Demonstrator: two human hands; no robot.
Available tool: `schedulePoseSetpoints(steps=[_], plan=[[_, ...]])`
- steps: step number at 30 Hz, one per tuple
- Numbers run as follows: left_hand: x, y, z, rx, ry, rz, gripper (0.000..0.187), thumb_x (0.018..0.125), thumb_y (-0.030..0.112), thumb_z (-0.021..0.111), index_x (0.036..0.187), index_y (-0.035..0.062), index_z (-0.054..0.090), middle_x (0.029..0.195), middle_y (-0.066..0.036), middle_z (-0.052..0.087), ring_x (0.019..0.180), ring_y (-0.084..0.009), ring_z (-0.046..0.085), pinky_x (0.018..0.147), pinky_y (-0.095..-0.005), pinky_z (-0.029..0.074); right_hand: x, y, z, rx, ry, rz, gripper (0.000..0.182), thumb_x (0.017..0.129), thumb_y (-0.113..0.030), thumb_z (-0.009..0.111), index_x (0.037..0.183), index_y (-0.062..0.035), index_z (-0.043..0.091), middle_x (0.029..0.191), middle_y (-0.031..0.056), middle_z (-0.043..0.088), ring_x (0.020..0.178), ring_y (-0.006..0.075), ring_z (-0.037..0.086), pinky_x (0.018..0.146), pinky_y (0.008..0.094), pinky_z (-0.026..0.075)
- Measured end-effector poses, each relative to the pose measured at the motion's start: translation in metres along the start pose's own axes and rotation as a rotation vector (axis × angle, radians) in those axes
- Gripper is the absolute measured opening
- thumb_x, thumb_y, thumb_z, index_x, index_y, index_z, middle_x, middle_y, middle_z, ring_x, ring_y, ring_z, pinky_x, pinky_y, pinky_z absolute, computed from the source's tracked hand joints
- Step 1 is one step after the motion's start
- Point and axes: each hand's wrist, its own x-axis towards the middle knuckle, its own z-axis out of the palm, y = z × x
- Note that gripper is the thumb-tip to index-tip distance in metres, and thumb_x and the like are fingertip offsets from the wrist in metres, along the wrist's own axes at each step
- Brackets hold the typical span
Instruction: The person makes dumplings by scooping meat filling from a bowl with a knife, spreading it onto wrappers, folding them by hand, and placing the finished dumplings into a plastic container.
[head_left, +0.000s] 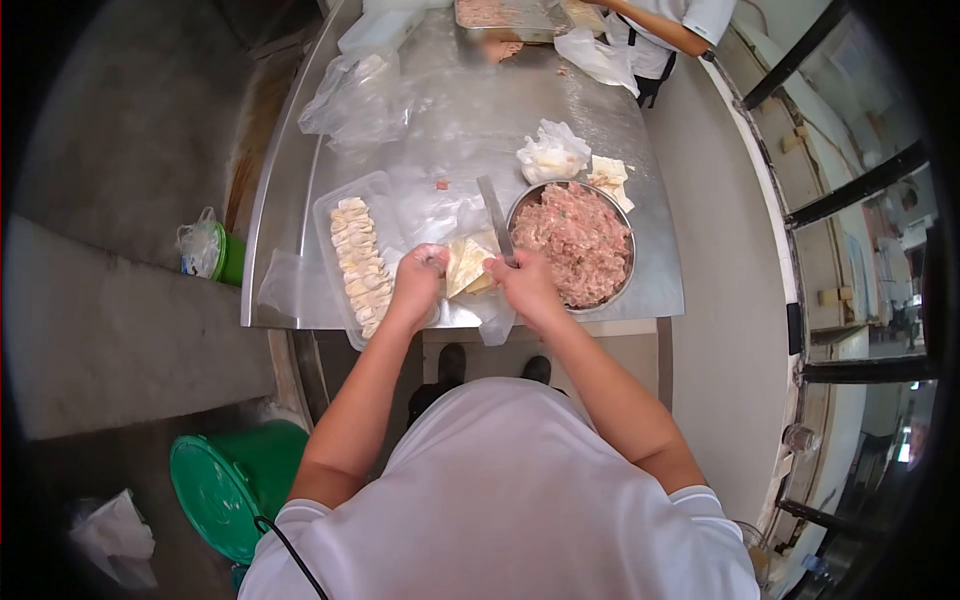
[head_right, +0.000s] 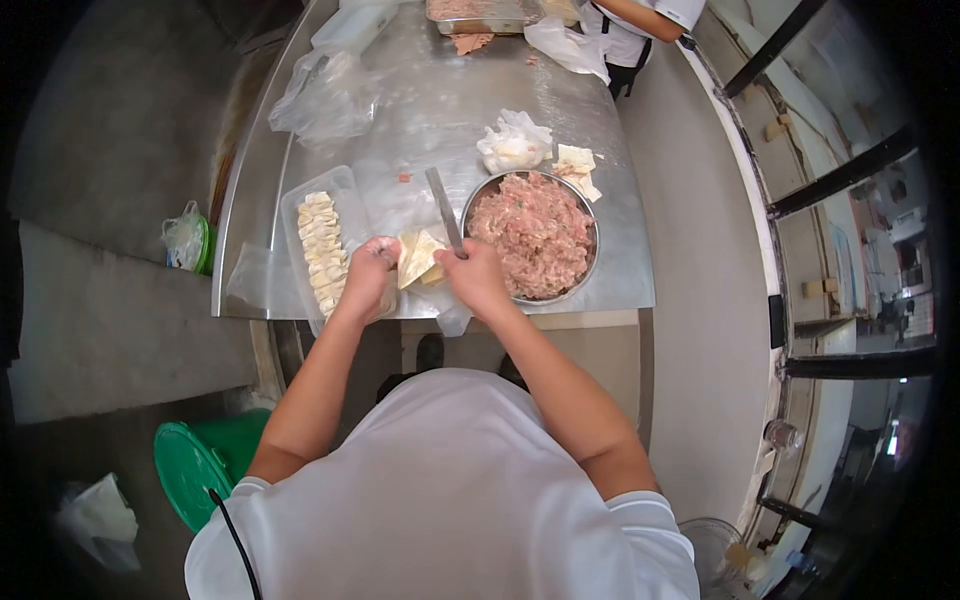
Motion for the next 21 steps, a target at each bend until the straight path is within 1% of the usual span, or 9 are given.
schedulePoseSetpoints(steps=[2,3,6,7,10,13,15,19,21], plan=[[0.008,-0.003,-0.015,-0.296,0.032,-0.067,0.023,0.104,0.014,0.052,0.116,-0.0025,0.064,0.103,-0.009,0.068,0.095,-0.0162,0.064,0.086,-0.0315,0.05,0.006,-0.003,-0.002,-0.123,0.029,-0.055,0.025,0.086,-0.019,0.075,0.088,0.0052,0.069,0.075,0.0141,0.07,0.064,0.0211,0.063,0.062,0.0375,0.049],[0.005,0.007,-0.019,-0.488,0.054,-0.095,0.027,0.106,0.015,0.046,0.124,-0.0011,0.059,0.111,-0.011,0.067,0.104,-0.0233,0.065,0.095,-0.0368,0.051,0.009,-0.005,-0.003,-0.195,0.045,-0.084,0.026,0.086,-0.019,0.074,0.089,0.0059,0.069,0.076,0.016,0.07,0.065,0.0241,0.065,0.064,0.039,0.05],[0.006,0.017,-0.034,-0.912,0.129,-0.082,0.03,0.108,0.019,0.044,0.128,0.0002,0.056,0.121,-0.013,0.064,0.114,-0.0279,0.064,0.105,-0.0412,0.049,0.015,-0.011,-0.012,-0.358,0.11,-0.152,0.026,0.087,-0.019,0.071,0.096,0.0054,0.07,0.079,0.0211,0.07,0.072,0.0328,0.068,0.069,0.0427,0.052],[-0.003,0.031,-0.038,-0.956,0.031,-0.102,0.036,0.108,0.025,0.046,0.133,-0.0003,0.052,0.13,-0.015,0.061,0.123,-0.0282,0.06,0.11,-0.0443,0.046,0.013,-0.016,-0.017,-0.405,0.134,-0.17,0.027,0.088,-0.019,0.07,0.1,0.0048,0.071,0.08,0.0227,0.07,0.075,0.0357,0.069,0.071,0.0438,0.052],[-0.012,0.047,-0.037,-0.874,0.029,-0.077,0.037,0.109,0.025,0.045,0.135,-0.0004,0.051,0.134,-0.014,0.06,0.124,-0.0281,0.06,0.111,-0.0443,0.046,-0.011,-0.037,-0.048,-0.399,0.166,-0.197,0.024,0.092,-0.017,0.064,0.106,0.0,0.071,0.085,0.0227,0.07,0.081,0.0382,0.069,0.073,0.0447,0.053],[-0.011,0.036,-0.031,-0.809,0.05,-0.117,0.04,0.108,0.026,0.047,0.136,-0.002,0.05,0.137,-0.016,0.059,0.126,-0.0284,0.059,0.111,-0.0436,0.045,-0.041,-0.032,-0.09,-0.592,0.17,-0.351,0.016,0.093,-0.012,0.06,0.098,-0.0003,0.07,0.077,0.0159,0.068,0.071,0.0328,0.068,0.067,0.0442,0.05],[-0.013,0.033,-0.023,-0.878,0.033,-0.205,0.04,0.108,0.026,0.046,0.137,-0.002,0.049,0.137,-0.016,0.059,0.126,-0.0286,0.059,0.11,-0.043,0.046,-0.068,-0.032,-0.111,-0.863,0.137,-0.366,0.016,0.089,-0.008,0.059,0.099,-0.0019,0.07,0.08,0.0165,0.069,0.074,0.0355,0.069,0.067,0.0468,0.051],[-0.017,0.03,0.001,-0.939,-0.063,-0.334,0.042,0.109,0.028,0.043,0.138,-0.0021,0.049,0.136,-0.017,0.059,0.126,-0.0301,0.058,0.111,-0.0443,0.044,-0.093,-0.021,-0.121,-1.17,0.146,-0.25,0.019,0.083,-0.007,0.064,0.101,-0.0053,0.068,0.092,0.0192,0.07,0.084,0.0382,0.071,0.073,0.0488,0.056],[-0.018,0.03,0.012,-0.948,-0.108,-0.356,0.045,0.11,0.03,0.041,0.139,-0.0025,0.048,0.137,-0.018,0.058,0.127,-0.0319,0.058,0.113,-0.0454,0.043,-0.091,-0.013,-0.118,-1.212,0.131,-0.23,0.027,0.081,-0.004,0.061,0.106,-0.0065,0.069,0.093,0.0187,0.071,0.082,0.0374,0.071,0.071,0.0489,0.056]])
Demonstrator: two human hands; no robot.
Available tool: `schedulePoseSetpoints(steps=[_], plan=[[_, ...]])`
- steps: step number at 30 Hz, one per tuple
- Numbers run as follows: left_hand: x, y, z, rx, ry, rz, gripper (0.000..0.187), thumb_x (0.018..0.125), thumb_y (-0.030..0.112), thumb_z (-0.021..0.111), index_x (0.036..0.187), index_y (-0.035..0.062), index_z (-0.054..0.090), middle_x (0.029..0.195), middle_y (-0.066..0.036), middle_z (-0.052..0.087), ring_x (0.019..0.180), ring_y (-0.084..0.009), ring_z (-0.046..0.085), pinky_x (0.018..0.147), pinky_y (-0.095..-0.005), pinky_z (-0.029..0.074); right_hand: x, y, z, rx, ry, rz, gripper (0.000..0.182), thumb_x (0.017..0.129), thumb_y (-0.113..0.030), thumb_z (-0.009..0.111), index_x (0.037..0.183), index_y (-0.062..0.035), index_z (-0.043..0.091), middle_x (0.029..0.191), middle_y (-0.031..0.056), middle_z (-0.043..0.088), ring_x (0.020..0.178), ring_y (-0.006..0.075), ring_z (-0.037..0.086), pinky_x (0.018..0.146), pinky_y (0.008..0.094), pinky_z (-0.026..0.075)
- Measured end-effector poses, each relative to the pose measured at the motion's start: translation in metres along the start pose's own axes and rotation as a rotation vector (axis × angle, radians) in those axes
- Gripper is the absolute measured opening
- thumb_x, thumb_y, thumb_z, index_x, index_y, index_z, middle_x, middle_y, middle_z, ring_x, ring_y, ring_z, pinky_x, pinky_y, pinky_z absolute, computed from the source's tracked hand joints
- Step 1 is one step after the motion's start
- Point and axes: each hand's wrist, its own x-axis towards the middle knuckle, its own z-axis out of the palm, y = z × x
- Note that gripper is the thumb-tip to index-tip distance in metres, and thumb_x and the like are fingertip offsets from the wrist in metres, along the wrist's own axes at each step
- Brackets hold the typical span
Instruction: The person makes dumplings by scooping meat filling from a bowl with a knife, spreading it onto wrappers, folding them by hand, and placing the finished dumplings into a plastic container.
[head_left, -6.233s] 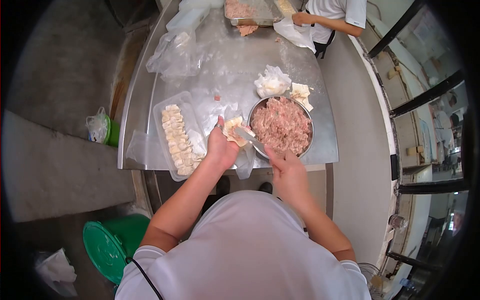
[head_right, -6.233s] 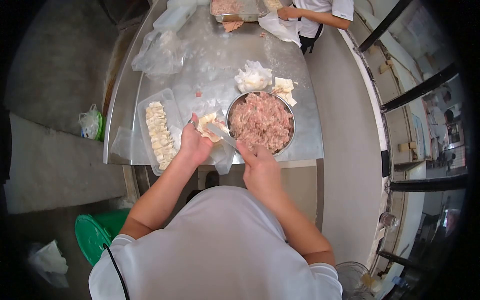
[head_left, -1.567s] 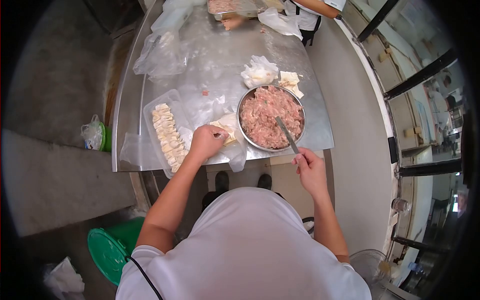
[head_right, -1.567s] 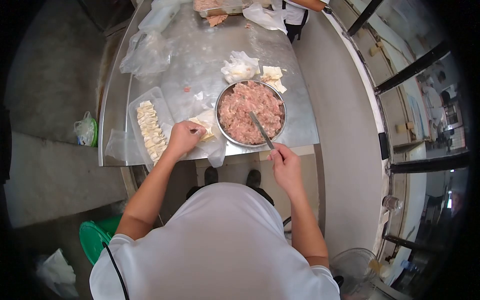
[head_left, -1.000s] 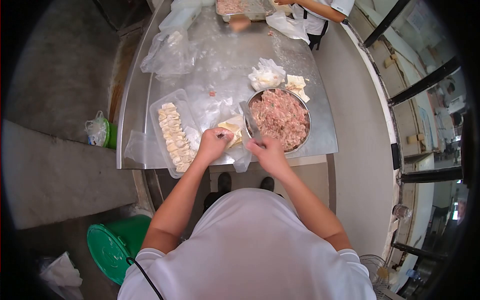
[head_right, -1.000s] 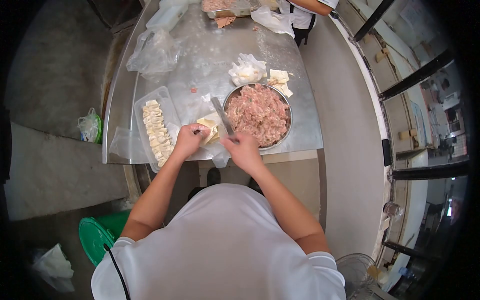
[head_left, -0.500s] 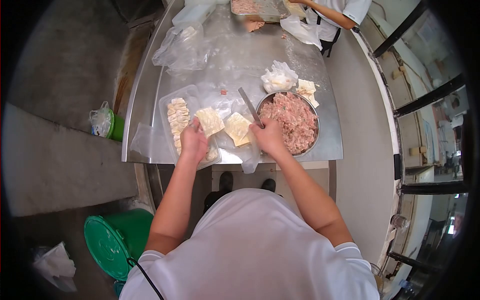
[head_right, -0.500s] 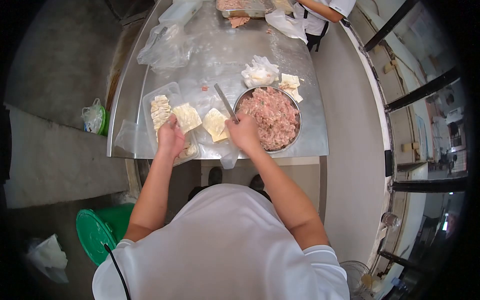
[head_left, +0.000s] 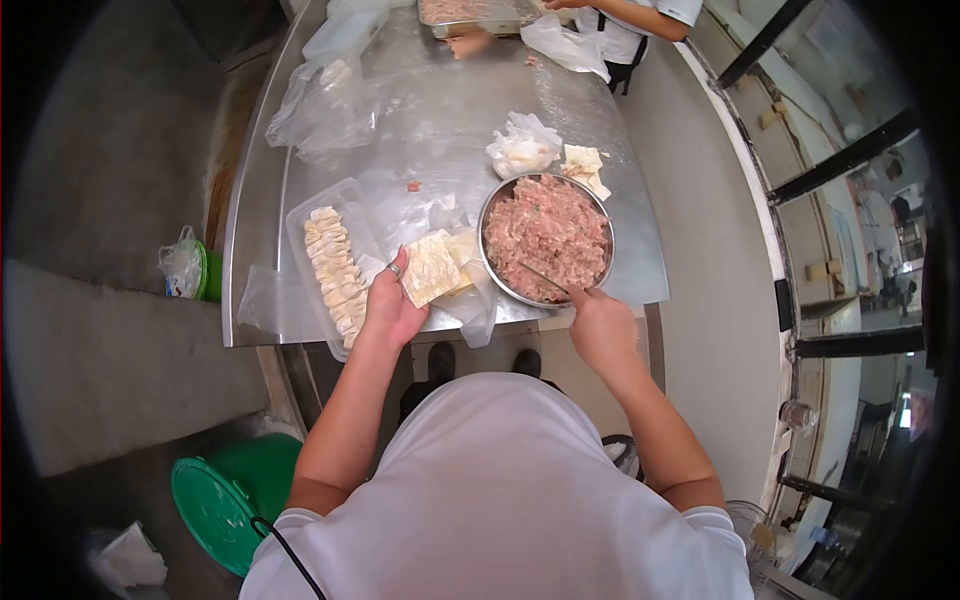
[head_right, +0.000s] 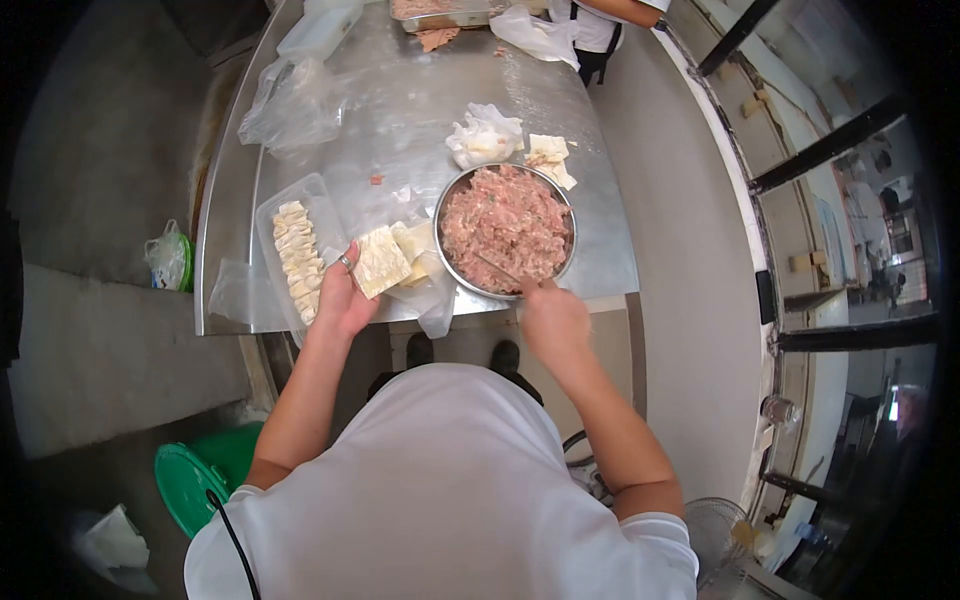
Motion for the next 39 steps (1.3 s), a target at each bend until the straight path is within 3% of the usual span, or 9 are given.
schedulePoseSetpoints(steps=[7,13,16,19,25,28,31,34,39], plan=[[-0.002,-0.008,0.014,0.017,-0.045,-0.076,0.05,0.11,0.032,0.038,0.143,-0.0042,0.044,0.14,-0.023,0.056,0.129,-0.0358,0.056,0.115,-0.0477,0.04,0.001,-0.001,0.018,-0.005,-0.119,-0.084,0.037,0.081,-0.003,0.059,0.116,-0.007,0.069,0.094,0.02,0.071,0.082,0.0367,0.071,0.072,0.0488,0.056],[0.0,-0.008,0.007,-0.034,-0.07,-0.06,0.05,0.11,0.031,0.036,0.145,-0.0047,0.042,0.14,-0.023,0.056,0.129,-0.0364,0.056,0.115,-0.0486,0.039,0.006,0.024,0.018,0.475,-0.193,0.038,0.026,0.082,-0.005,0.062,0.107,-0.0054,0.067,0.093,0.0213,0.07,0.085,0.0417,0.069,0.074,0.0535,0.055],[0.001,-0.007,0.004,-0.025,-0.045,-0.054,0.051,0.11,0.032,0.035,0.145,-0.0046,0.042,0.141,-0.023,0.055,0.129,-0.0368,0.056,0.115,-0.0489,0.039,0.008,0.02,0.008,0.255,-0.152,0.043,0.027,0.081,-0.007,0.064,0.107,-0.0057,0.067,0.093,0.0198,0.071,0.084,0.0404,0.07,0.074,0.0526,0.056],[0.0,-0.011,0.004,-0.009,-0.069,-0.042,0.054,0.11,0.033,0.034,0.146,-0.0076,0.039,0.141,-0.025,0.054,0.129,-0.037,0.056,0.115,-0.0484,0.041,0.009,0.007,0.017,0.092,0.03,-0.033,0.025,0.084,-0.005,0.057,0.105,-0.0048,0.069,0.09,0.0206,0.07,0.08,0.0406,0.069,0.072,0.0508,0.055],[-0.001,-0.013,0.008,-0.015,-0.061,-0.058,0.054,0.11,0.032,0.034,0.146,-0.007,0.039,0.139,-0.023,0.056,0.128,-0.037,0.057,0.115,-0.0486,0.041,0.008,-0.001,0.02,0.095,-0.088,-0.067,0.024,0.083,-0.005,0.057,0.103,-0.0032,0.071,0.09,0.0203,0.071,0.082,0.041,0.069,0.07,0.0509,0.054],[0.0,-0.014,0.005,-0.017,-0.067,-0.053,0.054,0.11,0.032,0.033,0.147,-0.0068,0.038,0.139,-0.023,0.056,0.128,-0.0378,0.057,0.114,-0.0489,0.042,0.012,0.021,0.031,0.26,-0.115,-0.061,0.018,0.089,-0.005,0.057,0.098,0.0002,0.072,0.077,0.016,0.07,0.072,0.0313,0.07,0.063,0.0436,0.052],[0.001,-0.015,0.004,0.004,-0.085,-0.048,0.054,0.11,0.032,0.031,0.147,-0.0066,0.038,0.139,-0.023,0.056,0.127,-0.0383,0.057,0.114,-0.0493,0.042,0.007,0.032,0.032,0.73,-0.23,0.104,0.02,0.096,-0.007,0.057,0.101,0.0026,0.073,0.068,0.0075,0.064,0.065,0.0174,0.062,0.06,0.0354,0.048],[0.003,-0.02,0.005,-0.018,-0.096,-0.08,0.053,0.11,0.031,0.03,0.148,-0.0056,0.037,0.138,-0.023,0.057,0.126,-0.0382,0.058,0.113,-0.05,0.042,0.005,0.035,0.027,0.86,-0.279,0.232,0.022,0.099,-0.009,0.057,0.109,0.0018,0.074,0.069,0.0009,0.06,0.064,0.0099,0.054,0.06,0.0295,0.045],[0.0,-0.036,0.015,0.042,-0.034,-0.138,0.051,0.111,0.031,0.027,0.147,-0.0035,0.036,0.137,-0.023,0.057,0.123,-0.0382,0.059,0.112,-0.0502,0.043,-0.001,0.038,0.03,0.923,-0.166,0.289,0.025,0.1,-0.006,0.057,0.119,0.001,0.071,0.07,0.0015,0.06,0.065,0.0107,0.054,0.063,0.0299,0.047]])
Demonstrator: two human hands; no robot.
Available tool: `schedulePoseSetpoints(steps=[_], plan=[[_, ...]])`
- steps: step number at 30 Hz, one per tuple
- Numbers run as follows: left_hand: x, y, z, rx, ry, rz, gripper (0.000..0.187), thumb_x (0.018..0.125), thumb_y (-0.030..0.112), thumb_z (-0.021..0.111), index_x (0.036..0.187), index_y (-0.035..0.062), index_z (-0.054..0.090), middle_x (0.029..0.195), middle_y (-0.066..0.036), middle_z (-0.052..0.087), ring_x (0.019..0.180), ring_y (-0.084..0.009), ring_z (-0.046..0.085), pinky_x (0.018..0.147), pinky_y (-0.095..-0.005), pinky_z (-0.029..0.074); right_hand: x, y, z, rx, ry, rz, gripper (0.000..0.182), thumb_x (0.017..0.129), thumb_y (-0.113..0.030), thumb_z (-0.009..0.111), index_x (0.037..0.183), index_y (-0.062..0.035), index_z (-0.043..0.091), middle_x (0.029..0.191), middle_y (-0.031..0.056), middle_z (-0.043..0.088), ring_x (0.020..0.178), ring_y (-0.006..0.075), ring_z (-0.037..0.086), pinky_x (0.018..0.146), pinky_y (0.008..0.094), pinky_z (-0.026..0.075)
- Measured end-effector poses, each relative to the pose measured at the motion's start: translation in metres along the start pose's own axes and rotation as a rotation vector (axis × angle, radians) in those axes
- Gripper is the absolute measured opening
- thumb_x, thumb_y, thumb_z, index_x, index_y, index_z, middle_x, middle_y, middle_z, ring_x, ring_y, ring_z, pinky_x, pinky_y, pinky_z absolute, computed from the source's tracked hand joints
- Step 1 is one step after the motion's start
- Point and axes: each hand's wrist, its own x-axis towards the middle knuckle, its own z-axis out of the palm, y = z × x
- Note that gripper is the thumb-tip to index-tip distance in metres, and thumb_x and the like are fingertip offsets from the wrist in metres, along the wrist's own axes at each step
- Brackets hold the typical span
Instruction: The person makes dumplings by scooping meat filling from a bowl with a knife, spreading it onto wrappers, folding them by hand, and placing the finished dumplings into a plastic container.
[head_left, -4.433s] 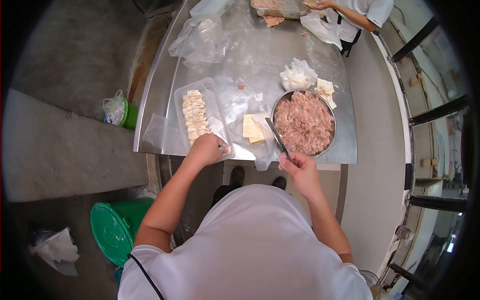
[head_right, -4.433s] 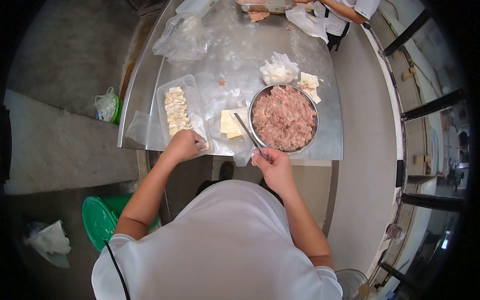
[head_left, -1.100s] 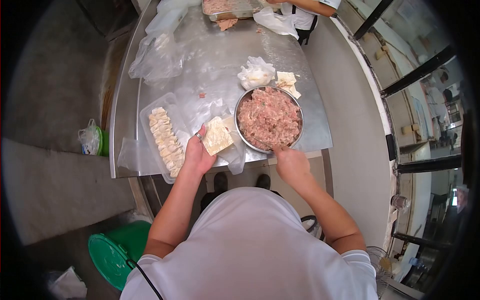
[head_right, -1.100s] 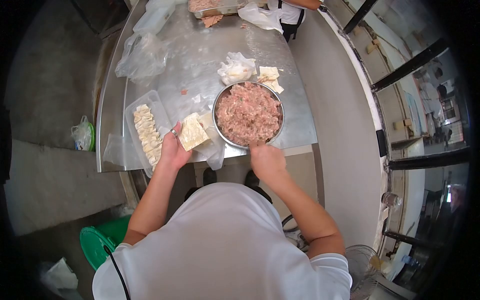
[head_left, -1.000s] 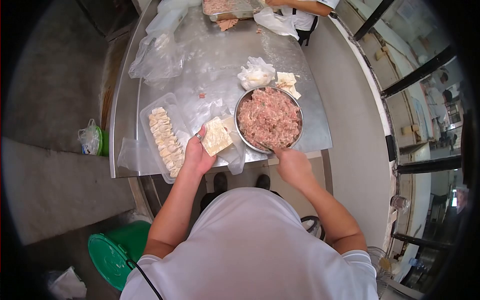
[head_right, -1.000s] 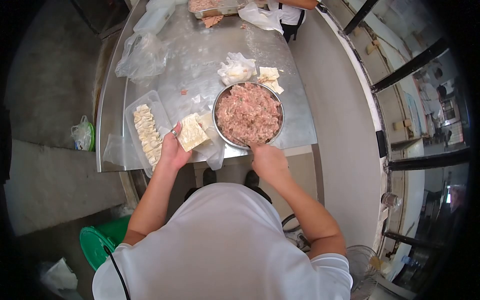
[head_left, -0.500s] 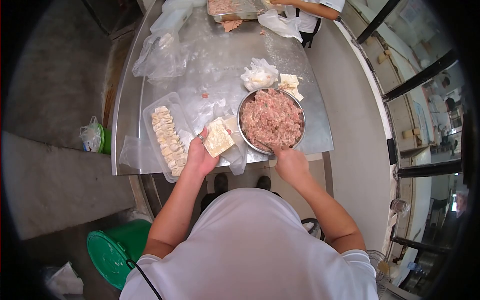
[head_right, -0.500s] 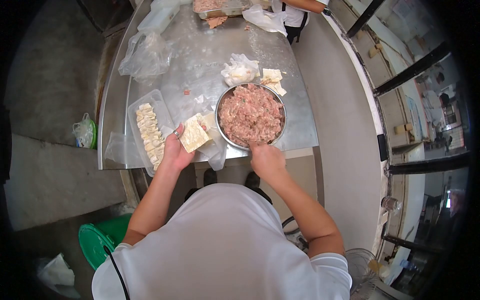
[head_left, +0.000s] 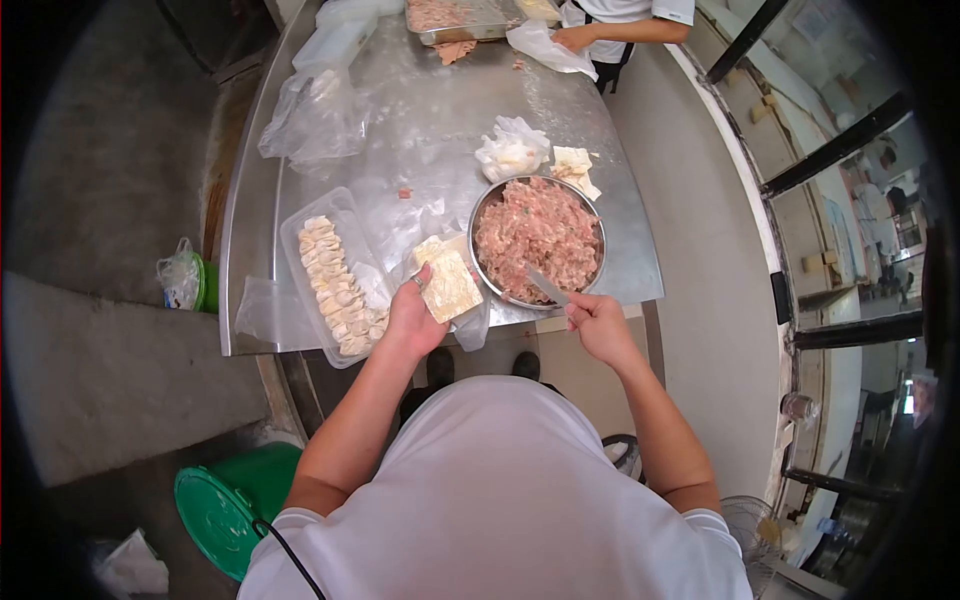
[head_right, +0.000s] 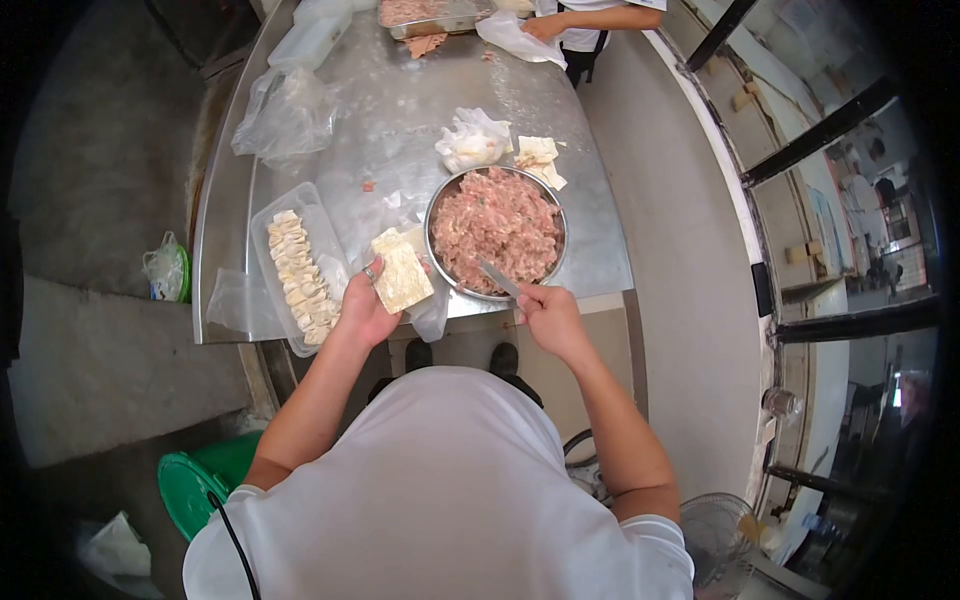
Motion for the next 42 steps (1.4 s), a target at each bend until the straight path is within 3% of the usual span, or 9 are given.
schedulePoseSetpoints(steps=[4,7,10,14,17,23,27,32,42], plan=[[0.005,-0.011,0.008,0.031,-0.053,-0.065,0.05,0.111,0.032,0.027,0.147,-0.0016,0.039,0.142,-0.021,0.053,0.128,-0.0349,0.056,0.113,-0.05,0.041,-0.018,-0.013,0.007,-0.023,0.094,-0.163,0.027,0.1,-0.006,0.058,0.123,-0.0045,0.071,0.071,0.0028,0.059,0.067,0.0115,0.054,0.066,0.0301,0.048],[0.016,-0.029,0.016,-0.088,-0.059,-0.1,0.055,0.111,0.036,0.023,0.145,-0.0044,0.039,0.137,-0.023,0.056,0.127,-0.0378,0.056,0.113,-0.0507,0.041,-0.032,-0.026,0.021,-0.199,0.098,-0.36,0.034,0.093,-0.006,0.064,0.125,-0.0132,0.072,0.083,0.0121,0.067,0.072,0.0248,0.064,0.068,0.0377,0.052],[0.018,-0.035,0.036,-0.166,-0.039,-0.107,0.057,0.112,0.038,0.02,0.143,-0.0049,0.041,0.136,-0.024,0.057,0.128,-0.0374,0.054,0.114,-0.0503,0.04,-0.039,-0.024,0.047,-0.558,0.287,-0.502,0.046,0.086,-0.002,0.065,0.127,-0.02,0.071,0.082,0.0115,0.058,0.074,0.0308,0.062,0.067,0.0427,0.052],[0.021,-0.029,0.044,-0.252,0.071,-0.051,0.05,0.112,0.035,0.02,0.146,0.0009,0.034,0.141,-0.02,0.05,0.132,-0.0348,0.051,0.116,-0.0525,0.037,-0.044,-0.007,0.047,-0.682,0.343,-0.508,0.056,0.079,0.002,0.065,0.129,-0.0221,0.07,0.083,0.0101,0.055,0.077,0.0293,0.061,0.065,0.044,0.051],[0.025,-0.031,0.037,-0.21,0.073,0.038,0.053,0.112,0.036,0.022,0.138,-0.006,0.043,0.13,-0.023,0.057,0.124,-0.0365,0.056,0.112,-0.0499,0.042,-0.057,-0.019,0.035,-0.698,0.331,-0.444,0.053,0.082,0.001,0.066,0.129,-0.0217,0.07,0.083,0.0079,0.057,0.08,0.0271,0.061,0.067,0.0416,0.051],[0.015,-0.029,0.048,-0.248,0.036,-0.032,0.046,0.112,0.034,0.028,0.145,0.0017,0.036,0.136,-0.019,0.053,0.128,-0.0337,0.054,0.114,-0.0523,0.041,-0.041,-0.035,0.046,-0.701,0.402,-0.639,0.055,0.075,0.001,0.067,0.126,-0.0203,0.071,0.084,0.0083,0.056,0.077,0.0285,0.061,0.064,0.0434,0.052],[0.031,-0.012,0.029,-0.153,0.133,0.192,0.046,0.112,0.032,0.029,0.139,-0.0042,0.04,0.127,-0.021,0.057,0.116,-0.0356,0.06,0.11,-0.0496,0.045,-0.052,-0.03,0.018,-0.757,0.311,-0.495,0.049,0.077,-0.002,0.066,0.124,-0.0165,0.072,0.081,0.0088,0.058,0.075,0.0296,0.063,0.064,0.0448,0.052],[0.008,0.007,0.038,-0.081,0.164,0.171,0.042,0.112,0.029,0.033,0.138,-0.0023,0.044,0.13,-0.018,0.058,0.12,-0.0318,0.06,0.109,-0.0463,0.047,-0.044,-0.044,-0.006,-0.876,0.154,-0.267,0.043,0.084,-0.004,0.06,0.123,-0.0153,0.071,0.083,0.0141,0.066,0.077,0.034,0.068,0.069,0.048,0.054],[-0.008,-0.016,0.008,-0.068,0.11,0.078,0.039,0.111,0.026,0.036,0.137,-0.0016,0.046,0.127,-0.015,0.061,0.116,-0.0274,0.062,0.107,-0.0429,0.047,-0.026,-0.04,0.007,-0.893,-0.042,-0.221,0.035,0.082,-0.008,0.062,0.117,-0.0062,0.067,0.087,0.0205,0.072,0.084,0.0376,0.072,0.075,0.0487,0.057]])
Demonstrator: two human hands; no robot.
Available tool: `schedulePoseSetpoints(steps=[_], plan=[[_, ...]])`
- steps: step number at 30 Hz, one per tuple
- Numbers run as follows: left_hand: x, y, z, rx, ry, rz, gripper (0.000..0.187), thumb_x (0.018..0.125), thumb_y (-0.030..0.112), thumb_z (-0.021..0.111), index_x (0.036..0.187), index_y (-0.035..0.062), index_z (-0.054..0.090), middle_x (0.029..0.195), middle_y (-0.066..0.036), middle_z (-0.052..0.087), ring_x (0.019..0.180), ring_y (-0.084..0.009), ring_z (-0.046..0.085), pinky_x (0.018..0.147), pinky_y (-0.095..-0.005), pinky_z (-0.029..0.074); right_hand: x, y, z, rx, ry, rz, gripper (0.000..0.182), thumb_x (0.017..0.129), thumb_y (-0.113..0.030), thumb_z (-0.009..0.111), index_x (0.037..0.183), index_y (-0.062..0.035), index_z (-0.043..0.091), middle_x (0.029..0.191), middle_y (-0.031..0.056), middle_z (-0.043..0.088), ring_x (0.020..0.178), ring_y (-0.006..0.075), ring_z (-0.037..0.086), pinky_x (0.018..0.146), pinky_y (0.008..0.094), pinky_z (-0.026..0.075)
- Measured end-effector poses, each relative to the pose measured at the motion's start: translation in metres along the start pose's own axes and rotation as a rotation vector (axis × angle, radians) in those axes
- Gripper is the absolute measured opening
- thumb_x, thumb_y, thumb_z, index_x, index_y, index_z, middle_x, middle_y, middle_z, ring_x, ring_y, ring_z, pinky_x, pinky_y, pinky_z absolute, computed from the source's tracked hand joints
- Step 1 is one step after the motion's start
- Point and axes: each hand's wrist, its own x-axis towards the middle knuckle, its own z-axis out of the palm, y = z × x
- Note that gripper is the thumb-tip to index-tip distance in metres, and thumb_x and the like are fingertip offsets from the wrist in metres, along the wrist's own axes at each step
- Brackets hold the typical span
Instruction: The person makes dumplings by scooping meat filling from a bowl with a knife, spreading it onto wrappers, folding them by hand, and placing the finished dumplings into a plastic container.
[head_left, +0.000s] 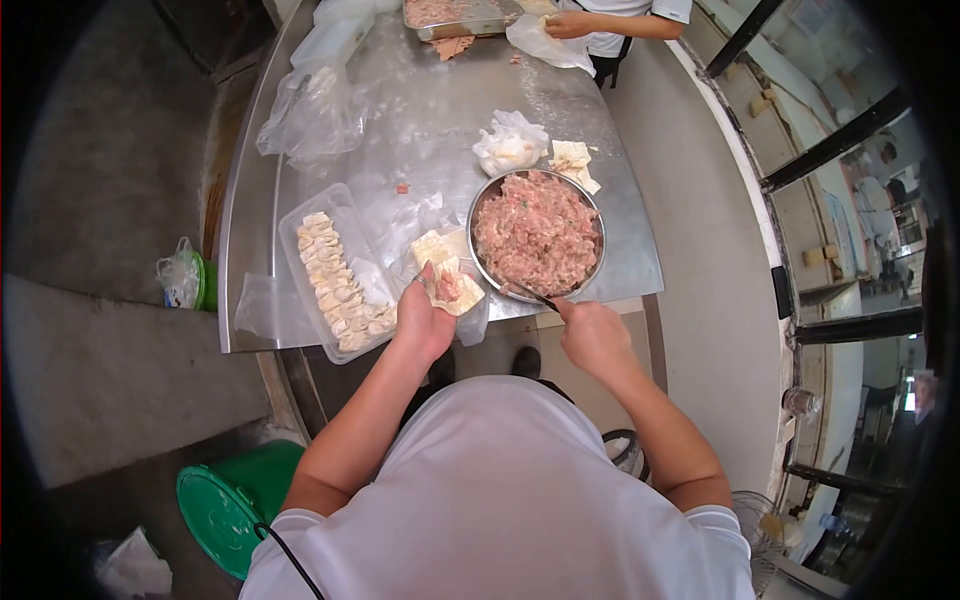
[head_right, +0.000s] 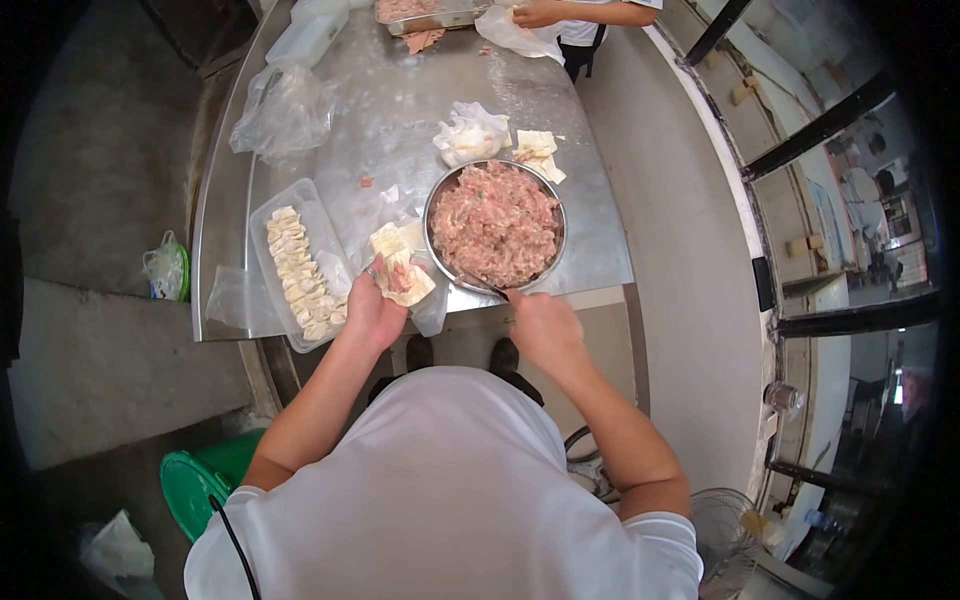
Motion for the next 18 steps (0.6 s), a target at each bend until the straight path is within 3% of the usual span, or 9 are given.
schedulePoseSetpoints(steps=[2,5,8,11,14,18], plan=[[0.0,-0.004,-0.006,0.008,0.006,-0.014,0.039,0.11,0.026,0.037,0.136,-0.0013,0.046,0.125,-0.015,0.061,0.115,-0.0272,0.062,0.107,-0.0431,0.047,-0.001,0.002,-0.003,0.096,0.006,0.035,0.032,0.084,-0.008,0.061,0.115,-0.0038,0.069,0.085,0.0215,0.072,0.084,0.0387,0.071,0.075,0.05,0.056],[-0.001,-0.008,-0.008,0.028,0.002,-0.021,0.038,0.11,0.026,0.038,0.136,-0.0009,0.046,0.122,-0.015,0.062,0.114,-0.0267,0.063,0.106,-0.0433,0.048,0.003,0.016,0.015,0.304,0.052,0.031,0.031,0.089,-0.008,0.058,0.117,-0.002,0.071,0.077,0.019,0.07,0.077,0.0321,0.073,0.069,0.0452,0.055],[0.0,-0.011,-0.007,0.039,-0.01,-0.03,0.037,0.109,0.025,0.04,0.135,-0.0007,0.047,0.121,-0.015,0.063,0.113,-0.0264,0.063,0.105,-0.0433,0.048,0.007,0.019,0.019,0.742,-0.123,0.257,0.032,0.094,-0.007,0.056,0.122,-0.0023,0.071,0.072,0.0152,0.068,0.071,0.0224,0.07,0.064,0.0383,0.053],[0.004,-0.016,-0.008,0.06,-0.018,-0.028,0.036,0.109,0.023,0.042,0.135,-0.0007,0.047,0.119,-0.014,0.063,0.111,-0.0267,0.064,0.103,-0.0434,0.05,0.01,0.036,0.044,1.017,-0.118,0.314,0.032,0.095,-0.006,0.057,0.124,-0.0016,0.069,0.068,0.0111,0.065,0.068,0.0146,0.066,0.061,0.033,0.05],[0.006,-0.023,-0.012,0.106,-0.015,-0.021,0.034,0.109,0.022,0.043,0.133,-0.0007,0.048,0.118,-0.014,0.062,0.109,-0.0278,0.064,0.102,-0.0444,0.05,0.006,0.034,0.043,0.985,0.02,0.314,0.035,0.093,-0.005,0.058,0.126,-0.0046,0.069,0.072,0.015,0.069,0.068,0.0227,0.069,0.062,0.0364,0.051],[0.0,-0.037,-0.01,0.171,0.016,-0.084,0.03,0.108,0.021,0.043,0.129,-0.001,0.049,0.117,-0.014,0.061,0.104,-0.0276,0.063,0.098,-0.0443,0.051,-0.005,0.024,0.027,0.484,0.151,0.127,0.037,0.089,-0.004,0.059,0.123,-0.0092,0.072,0.085,0.0194,0.071,0.073,0.0359,0.069,0.066,0.0458,0.053]])
